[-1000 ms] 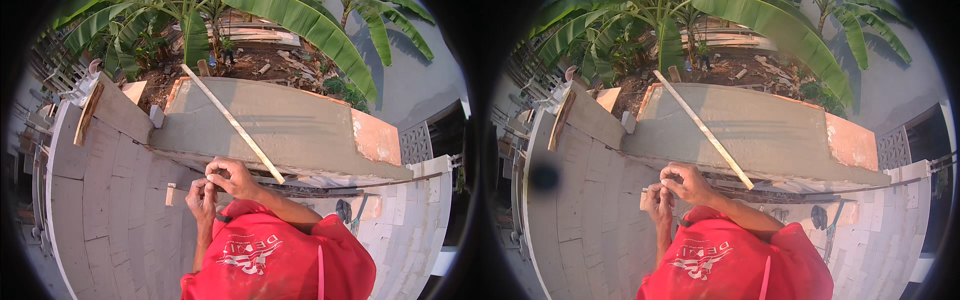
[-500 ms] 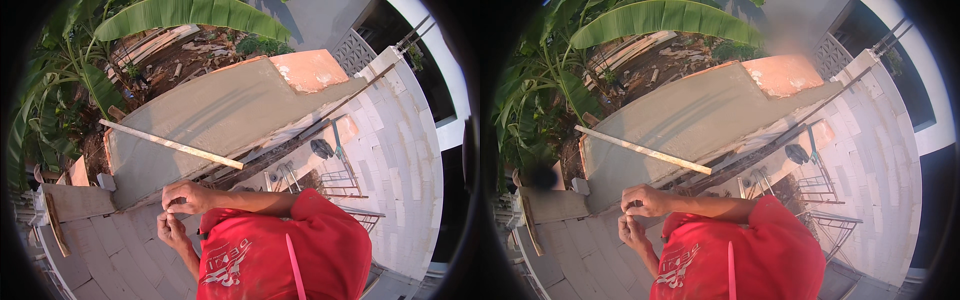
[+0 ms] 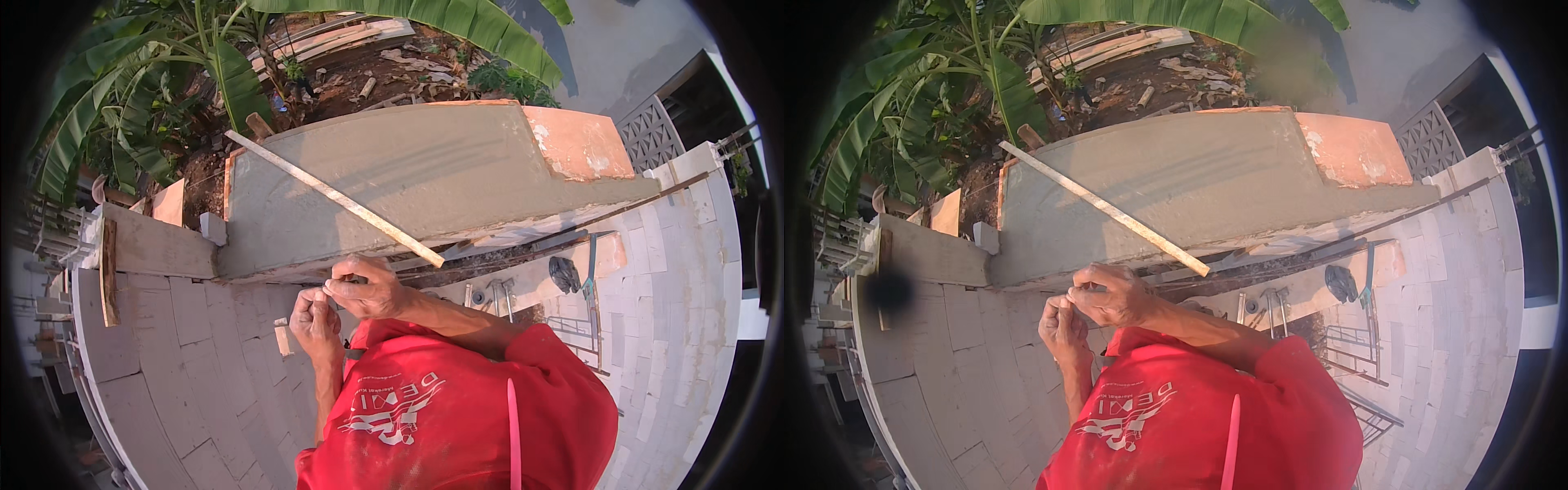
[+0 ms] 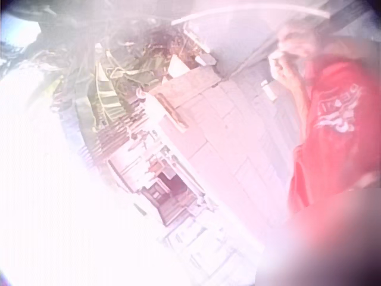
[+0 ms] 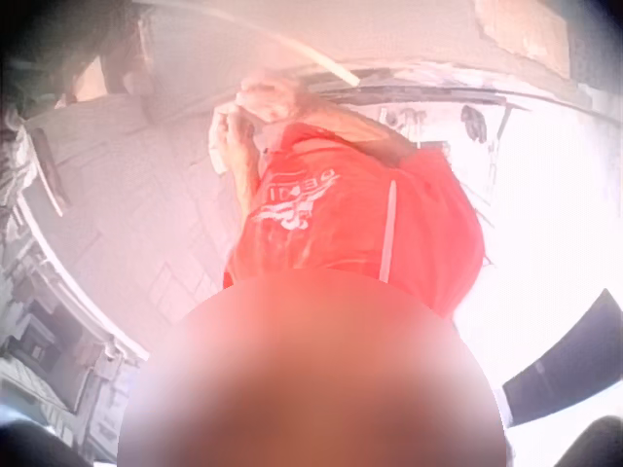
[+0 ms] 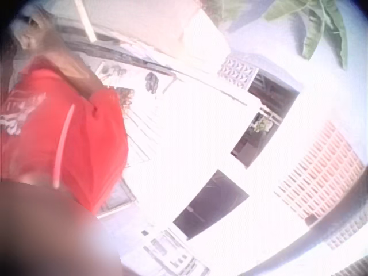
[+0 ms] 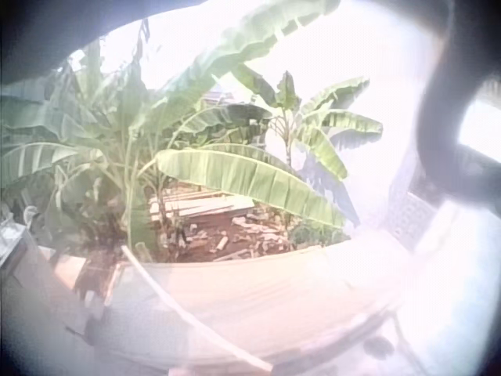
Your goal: The person installs wooden planks on a curved wall using a hammer and nails. They position the planks, hammer nails into the wall, and adjust the wood to fit the structure.
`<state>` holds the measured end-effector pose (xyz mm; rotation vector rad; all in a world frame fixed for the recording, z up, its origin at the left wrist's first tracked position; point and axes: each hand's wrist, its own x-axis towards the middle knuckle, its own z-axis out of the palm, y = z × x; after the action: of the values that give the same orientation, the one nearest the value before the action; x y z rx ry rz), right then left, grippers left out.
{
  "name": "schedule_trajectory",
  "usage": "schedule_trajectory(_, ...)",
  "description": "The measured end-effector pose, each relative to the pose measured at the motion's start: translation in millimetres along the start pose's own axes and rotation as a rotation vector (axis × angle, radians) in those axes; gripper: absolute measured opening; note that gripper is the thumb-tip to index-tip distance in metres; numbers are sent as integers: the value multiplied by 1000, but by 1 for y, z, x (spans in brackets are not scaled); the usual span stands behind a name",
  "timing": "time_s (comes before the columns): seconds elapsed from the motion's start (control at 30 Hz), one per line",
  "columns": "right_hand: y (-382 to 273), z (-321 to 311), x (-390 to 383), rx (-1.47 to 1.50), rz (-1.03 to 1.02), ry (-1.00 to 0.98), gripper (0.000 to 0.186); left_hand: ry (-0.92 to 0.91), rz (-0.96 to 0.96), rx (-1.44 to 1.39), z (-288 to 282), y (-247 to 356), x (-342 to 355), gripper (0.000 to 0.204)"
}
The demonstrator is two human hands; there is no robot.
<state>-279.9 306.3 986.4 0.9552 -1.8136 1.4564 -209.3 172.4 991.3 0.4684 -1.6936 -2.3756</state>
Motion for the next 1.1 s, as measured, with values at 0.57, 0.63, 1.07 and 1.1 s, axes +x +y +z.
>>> schedule_trajectory(0.57,-6,4,-5,988,917,-154,5,-318,-209,-376,-21,5,-6,20)
schedule_trajectory(0.63,-3,-4,0,1048,919,-269,7,-342,-238,-314,-28,7,-5,20)
schedule_trajectory(1.07,1,-24,0,746,894,-307,12,-307,-91,196,-53,4,-8,15)
schedule_trajectory(1.1,2,-21,-2,733,946,-218,12,-255,-23,326,-55,3,-7,15)
